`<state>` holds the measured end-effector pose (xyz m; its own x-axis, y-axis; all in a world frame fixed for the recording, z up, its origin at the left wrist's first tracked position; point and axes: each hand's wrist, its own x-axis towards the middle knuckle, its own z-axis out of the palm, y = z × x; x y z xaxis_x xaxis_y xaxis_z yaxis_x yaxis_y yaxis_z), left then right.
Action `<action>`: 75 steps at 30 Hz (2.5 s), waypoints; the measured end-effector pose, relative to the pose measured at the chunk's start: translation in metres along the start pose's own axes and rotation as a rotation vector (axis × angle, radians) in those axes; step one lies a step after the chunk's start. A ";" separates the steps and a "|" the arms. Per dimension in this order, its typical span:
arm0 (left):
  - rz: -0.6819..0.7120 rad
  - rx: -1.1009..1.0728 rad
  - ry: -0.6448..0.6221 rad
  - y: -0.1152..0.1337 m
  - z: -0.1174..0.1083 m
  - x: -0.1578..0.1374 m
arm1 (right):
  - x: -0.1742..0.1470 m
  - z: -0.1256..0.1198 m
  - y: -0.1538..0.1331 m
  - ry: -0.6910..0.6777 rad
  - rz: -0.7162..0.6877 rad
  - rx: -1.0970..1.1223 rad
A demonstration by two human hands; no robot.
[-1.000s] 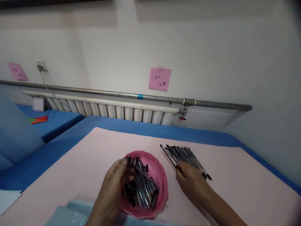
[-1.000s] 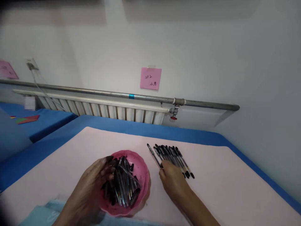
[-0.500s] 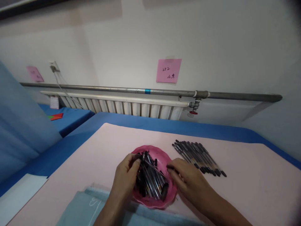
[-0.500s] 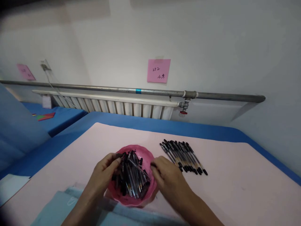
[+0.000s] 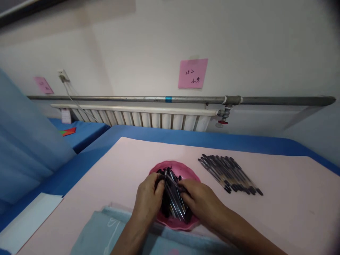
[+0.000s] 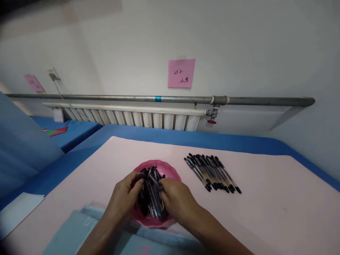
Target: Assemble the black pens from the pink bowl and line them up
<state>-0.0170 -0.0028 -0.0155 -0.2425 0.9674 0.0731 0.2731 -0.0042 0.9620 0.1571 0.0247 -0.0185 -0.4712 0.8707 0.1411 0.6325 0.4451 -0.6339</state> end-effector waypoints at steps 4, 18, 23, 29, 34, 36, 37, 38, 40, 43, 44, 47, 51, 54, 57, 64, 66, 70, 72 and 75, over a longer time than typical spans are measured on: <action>-0.089 -0.093 -0.078 0.002 0.000 0.000 | 0.001 -0.004 -0.002 -0.004 0.021 0.239; -0.270 -0.649 0.074 0.011 -0.005 0.004 | 0.004 -0.017 -0.003 0.099 0.073 0.368; -0.275 -0.710 0.166 0.014 -0.013 0.008 | 0.003 -0.011 0.010 0.026 -0.066 0.103; -0.233 -0.709 0.125 0.012 -0.011 0.005 | 0.000 0.000 0.008 -0.071 -0.136 -0.142; -0.245 -0.679 0.101 0.010 -0.007 0.006 | 0.002 0.005 -0.003 -0.107 -0.011 -0.297; -0.246 -0.668 0.090 0.010 -0.006 0.006 | 0.003 0.005 -0.005 -0.109 0.027 -0.315; -0.248 -0.664 0.088 0.010 -0.005 0.006 | 0.004 0.006 -0.006 -0.111 0.040 -0.319; -0.252 -0.660 0.087 0.010 -0.005 0.006 | 0.005 0.006 -0.006 -0.113 0.051 -0.322; -0.262 -0.648 0.086 0.010 -0.004 0.005 | 0.009 0.006 -0.007 -0.118 0.075 -0.325; -0.274 -0.616 0.066 0.010 -0.003 0.004 | 0.014 0.008 -0.006 -0.132 0.112 -0.332; -0.278 -0.604 0.055 0.010 -0.003 0.003 | 0.015 0.009 -0.005 -0.136 0.114 -0.335; -0.273 -0.577 0.024 0.008 0.000 0.003 | 0.017 0.012 -0.001 -0.132 0.099 -0.332; -0.267 -0.549 -0.010 0.005 0.001 0.002 | 0.017 0.015 0.005 -0.109 0.075 -0.313; -0.281 -0.529 -0.032 0.003 0.001 0.003 | 0.018 0.014 0.008 -0.115 0.081 -0.276; -0.287 -0.517 -0.049 0.006 0.001 0.002 | 0.019 0.013 0.008 -0.126 0.100 -0.225; -0.295 -0.498 -0.127 0.011 0.003 -0.002 | 0.021 0.004 0.002 0.037 0.144 0.149; -0.303 -0.486 -0.164 0.011 0.004 -0.003 | 0.022 -0.005 -0.001 0.102 0.250 0.446; -0.303 -0.445 -0.246 0.012 0.007 -0.007 | 0.025 -0.023 -0.006 0.272 0.357 0.981; -0.293 -0.433 -0.289 0.012 0.009 -0.009 | 0.026 -0.028 -0.008 0.388 0.338 1.150; -0.277 -0.437 -0.329 0.011 0.012 -0.012 | 0.025 -0.029 -0.011 0.444 0.332 1.271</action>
<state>0.0002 -0.0112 -0.0088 0.0691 0.9746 -0.2130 -0.1830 0.2223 0.9577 0.1561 0.0474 0.0140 -0.0263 0.9968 -0.0754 -0.4258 -0.0794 -0.9013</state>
